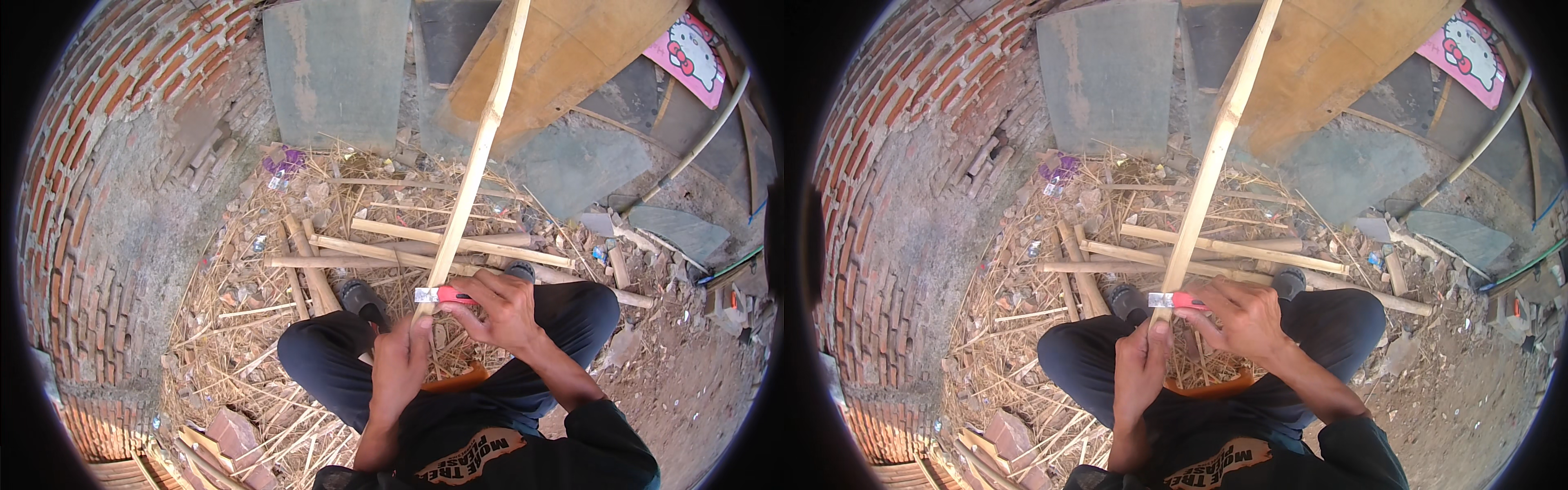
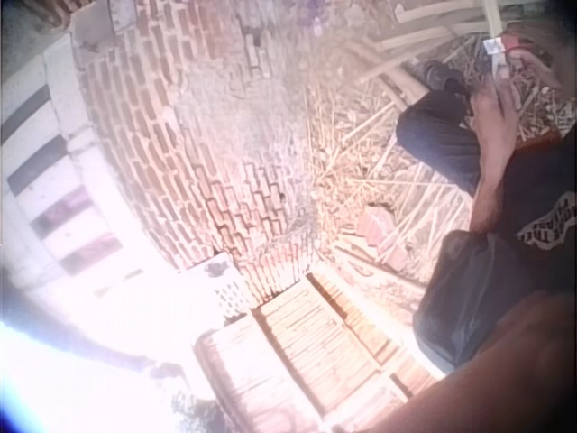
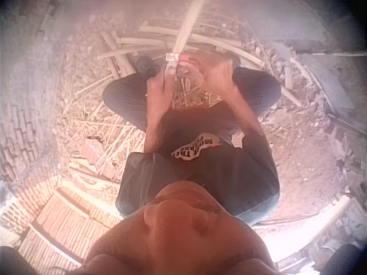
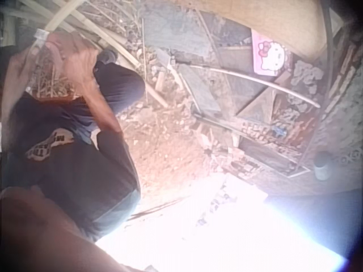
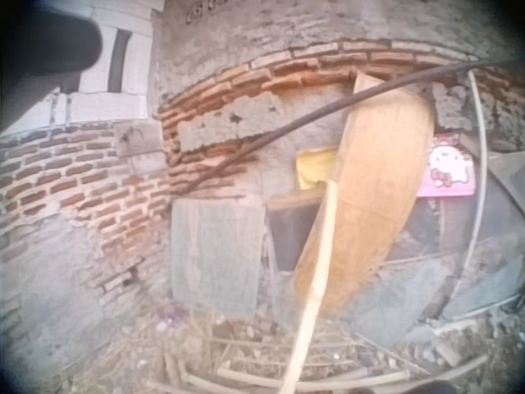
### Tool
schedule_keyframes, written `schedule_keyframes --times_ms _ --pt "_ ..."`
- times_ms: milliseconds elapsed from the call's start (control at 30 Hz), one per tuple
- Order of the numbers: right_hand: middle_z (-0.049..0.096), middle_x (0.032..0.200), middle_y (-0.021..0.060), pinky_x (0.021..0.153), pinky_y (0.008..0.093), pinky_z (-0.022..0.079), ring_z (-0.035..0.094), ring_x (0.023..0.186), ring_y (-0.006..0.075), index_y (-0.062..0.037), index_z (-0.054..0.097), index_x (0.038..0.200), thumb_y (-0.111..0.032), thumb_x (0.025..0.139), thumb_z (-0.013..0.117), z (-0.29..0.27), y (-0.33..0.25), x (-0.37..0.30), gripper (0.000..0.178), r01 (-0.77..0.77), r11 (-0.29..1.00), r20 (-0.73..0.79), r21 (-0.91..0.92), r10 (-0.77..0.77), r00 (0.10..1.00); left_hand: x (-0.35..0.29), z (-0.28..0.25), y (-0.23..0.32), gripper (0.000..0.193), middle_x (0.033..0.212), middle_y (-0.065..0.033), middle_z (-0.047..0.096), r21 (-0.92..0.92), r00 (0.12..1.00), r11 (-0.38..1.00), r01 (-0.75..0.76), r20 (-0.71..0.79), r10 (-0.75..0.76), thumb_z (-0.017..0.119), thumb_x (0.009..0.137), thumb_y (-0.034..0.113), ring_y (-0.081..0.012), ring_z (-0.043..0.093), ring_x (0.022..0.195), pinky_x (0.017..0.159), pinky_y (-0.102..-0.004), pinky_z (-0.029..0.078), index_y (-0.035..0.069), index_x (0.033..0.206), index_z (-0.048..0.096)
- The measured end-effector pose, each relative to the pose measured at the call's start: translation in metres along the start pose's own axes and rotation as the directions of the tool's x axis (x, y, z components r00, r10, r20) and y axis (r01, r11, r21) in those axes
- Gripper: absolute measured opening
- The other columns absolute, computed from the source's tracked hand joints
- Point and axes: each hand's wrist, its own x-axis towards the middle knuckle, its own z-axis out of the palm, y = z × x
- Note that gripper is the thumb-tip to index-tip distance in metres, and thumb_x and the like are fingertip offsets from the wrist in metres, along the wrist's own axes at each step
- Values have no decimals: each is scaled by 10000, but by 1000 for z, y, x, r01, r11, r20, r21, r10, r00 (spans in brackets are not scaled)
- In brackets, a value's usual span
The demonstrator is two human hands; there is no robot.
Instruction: The person sits on the ground and uses a red utility knife to shave thin strips off a long, thin piece of wood. They hold the wood with their left hand and scrape the blade along its length with their right hand, creating wood shavings.
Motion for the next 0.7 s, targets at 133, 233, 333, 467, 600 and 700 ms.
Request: schedule_keyframes --times_ms 133,233,333,467,600,700 --pt "749 839 33 547 369 541 710 643 235 -129 833 1090 -304 878 908 -9 17 15 285 -77 997 -44 -1 76 996 -11 2 -7 425 621 -30 515 35 1000 999 29 4 -29 513 1190 277 -98 509 563 557 -330 433 4 881 616" --pt "743 831 48 554 378 534 700 633 246 -112 829 1092 -305 887 905 -12 26 20 291 -68 998 -28 -1 68 997 -16 1 -6 392 619 -75 538 28 999 999 37 4 -37 532 1181 265 -174 550 547 557 -369 445 -10 923 637" --pt "736 822 55 571 385 541 700 638 256 -106 828 1085 -306 895 899 -16 29 26 285 -65 998 -5 21 65 998 -21 -1 -11 340 613 -164 573 48 999 998 33 2 -33 571 1164 252 -310 619 523 554 -440 461 -27 997 673" --pt "765 864 76 601 383 557 720 670 263 -100 830 1070 -296 894 894 -15 40 31 271 -74 997 -32 25 74 997 -28 -2 -14 334 625 -177 589 87 999 996 35 -2 -35 569 1162 246 -340 632 537 562 -448 466 -23 1005 686" --pt "798 941 132 674 370 599 766 743 289 -36 822 1062 -231 893 889 -20 48 40 267 -146 988 6 51 146 989 -35 -4 -18 334 631 -183 597 104 998 993 57 9 -58 567 1162 247 -367 640 550 570 -455 474 -23 1021 703" --pt "804 962 161 708 371 614 779 767 302 -6 820 1072 -202 898 884 -25 52 47 269 -163 986 30 22 162 986 -40 -6 -16 332 648 -189 609 87 997 994 72 -5 -72 569 1161 251 -389 642 559 578 -455 486 -18 1027 711"
